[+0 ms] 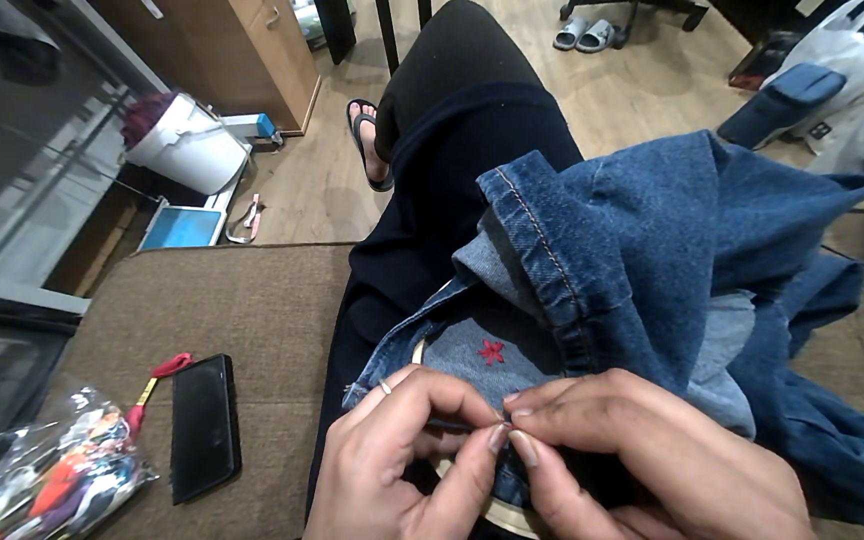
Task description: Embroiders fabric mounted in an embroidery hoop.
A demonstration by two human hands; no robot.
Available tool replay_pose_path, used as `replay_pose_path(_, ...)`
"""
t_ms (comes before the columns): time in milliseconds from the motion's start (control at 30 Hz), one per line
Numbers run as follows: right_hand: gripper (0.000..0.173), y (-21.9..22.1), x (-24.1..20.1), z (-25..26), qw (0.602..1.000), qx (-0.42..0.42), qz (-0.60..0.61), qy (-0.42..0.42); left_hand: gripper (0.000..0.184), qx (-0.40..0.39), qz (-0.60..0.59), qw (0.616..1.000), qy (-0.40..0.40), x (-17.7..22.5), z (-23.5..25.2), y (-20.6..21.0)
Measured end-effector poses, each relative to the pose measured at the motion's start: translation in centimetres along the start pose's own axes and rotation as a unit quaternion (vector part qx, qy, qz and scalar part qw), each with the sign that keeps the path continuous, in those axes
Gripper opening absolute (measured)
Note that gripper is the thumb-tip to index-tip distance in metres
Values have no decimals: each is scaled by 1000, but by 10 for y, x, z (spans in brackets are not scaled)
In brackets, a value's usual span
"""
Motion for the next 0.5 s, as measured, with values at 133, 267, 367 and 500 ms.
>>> replay_pose_path(133, 8, -1, 0, 0, 1000, 0, -5, 2, 12, -1, 4, 1000, 0, 0, 0, 0)
replay_pose_path(267, 8, 0, 0, 0, 1000, -1, -2, 1, 12, 0, 10, 1000, -2, 0, 0, 0)
replay_pose_path(367, 8, 0, 0, 1, 1000, -1, 0, 2, 12, -1, 7, 1000, -1, 0, 0, 0)
replay_pose_path(500, 8, -1, 0, 0, 1000, -1, -2, 2, 13, -1, 5, 1000, 1, 1, 0, -1)
Point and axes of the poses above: each hand's wrist, its own z-axis towards the middle knuckle, its own y-axis out of the palm, x = y × z, the point moved 10 cm from there along z, towards the middle knuckle, and after that the axes turned 15 degrees about -z, right-handed, at the moved point
